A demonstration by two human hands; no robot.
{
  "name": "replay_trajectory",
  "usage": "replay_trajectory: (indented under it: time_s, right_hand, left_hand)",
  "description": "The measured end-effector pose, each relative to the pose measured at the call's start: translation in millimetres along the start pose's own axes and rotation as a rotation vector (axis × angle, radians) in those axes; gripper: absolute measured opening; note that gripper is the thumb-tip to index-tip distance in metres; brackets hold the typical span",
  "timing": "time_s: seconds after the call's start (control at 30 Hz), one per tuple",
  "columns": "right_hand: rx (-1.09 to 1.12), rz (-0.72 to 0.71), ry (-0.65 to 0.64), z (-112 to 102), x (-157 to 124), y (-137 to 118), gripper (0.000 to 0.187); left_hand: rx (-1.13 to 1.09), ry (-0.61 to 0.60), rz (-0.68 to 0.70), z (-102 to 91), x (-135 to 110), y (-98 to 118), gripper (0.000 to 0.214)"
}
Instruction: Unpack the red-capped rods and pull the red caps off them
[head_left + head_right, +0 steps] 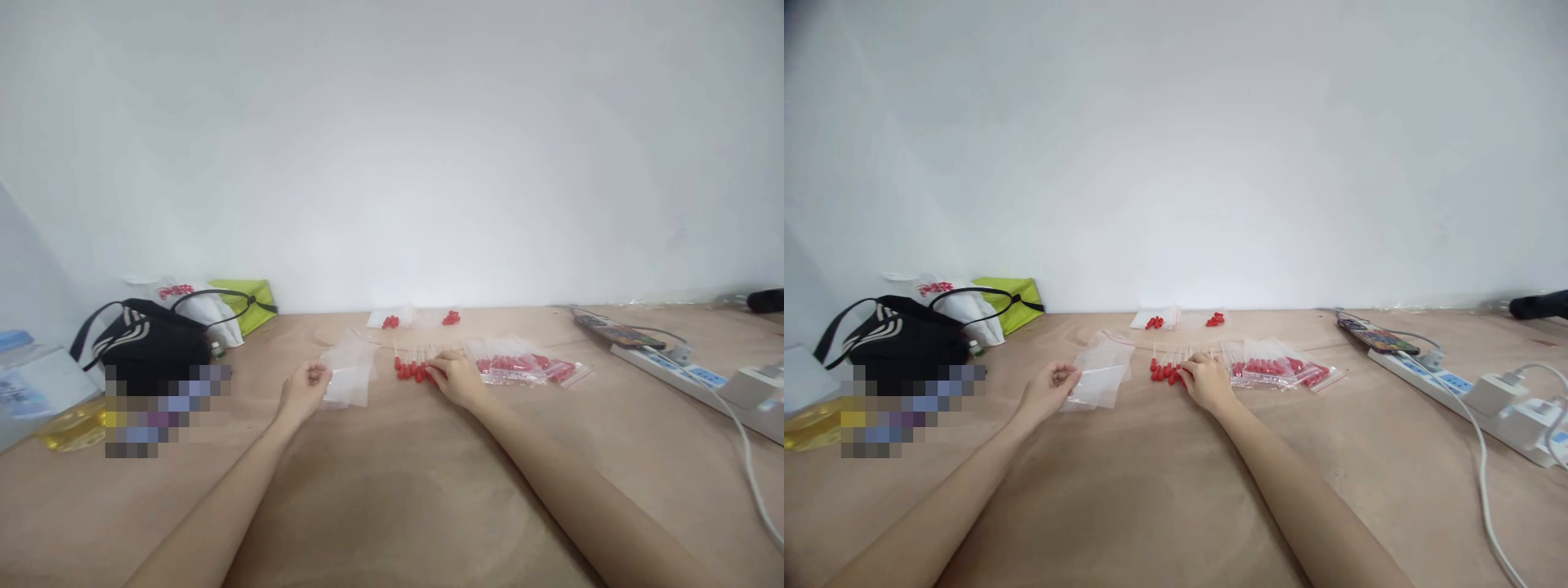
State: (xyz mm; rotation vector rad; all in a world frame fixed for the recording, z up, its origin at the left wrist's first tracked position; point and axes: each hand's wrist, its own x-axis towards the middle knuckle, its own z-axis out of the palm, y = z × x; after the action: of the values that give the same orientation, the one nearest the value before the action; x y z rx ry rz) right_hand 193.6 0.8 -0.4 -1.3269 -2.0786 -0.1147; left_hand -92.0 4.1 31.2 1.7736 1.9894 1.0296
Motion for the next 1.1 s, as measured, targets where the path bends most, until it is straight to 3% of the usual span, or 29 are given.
replay_trajectory:
  time_s: [0.13, 0.27, 0.43, 0.5, 0.63, 0.83, 0.97, 1.1]
  right_hand:
    - [-0.077, 0.070, 0.078, -1.9, -3.2, 0.5, 0.024]
    - [-0.085, 0.135, 0.208, -3.9, -8.6, 7.7, 0.023]
    - [-0.160, 0.213, 0.348, -10.7, -23.3, 17.6, 0.021]
    - [-0.197, 0.209, 0.377, -15.4, -32.9, 22.2, 0.020]
    - [-0.247, 0.172, 0.370, -28.4, -55.9, 35.5, 0.020]
    - [-0.322, 0.245, 0.299, -46.1, -75.8, 49.2, 0.020]
    - [-0.359, 0.286, 0.231, -49.7, -74.3, 48.9, 0.023]
    - [-0.367, 0.311, 0.140, -50.4, -71.4, 52.5, 0.035]
  left_hand:
    - [0.094, 0.021, -0.051, -0.2, 8.3, -13.7, 0.026]
    - [0.163, 0.023, -0.063, -0.3, 6.7, -13.5, 0.035]
    - [0.457, 0.149, 0.120, -2.8, -7.4, -3.1, 0.036]
    - [0.524, 0.144, 0.219, 0.5, -16.5, 2.1, 0.034]
    - [0.575, 0.000, 0.381, 17.9, -26.4, 14.7, 0.038]
    - [0.620, -0.217, 0.278, 40.8, 7.9, 25.7, 0.050]
    - [0.594, -0.406, 0.276, 41.3, 32.7, 12.5, 0.051]
    - [0.556, -0.445, 0.301, 33.3, 44.2, 6.3, 0.051]
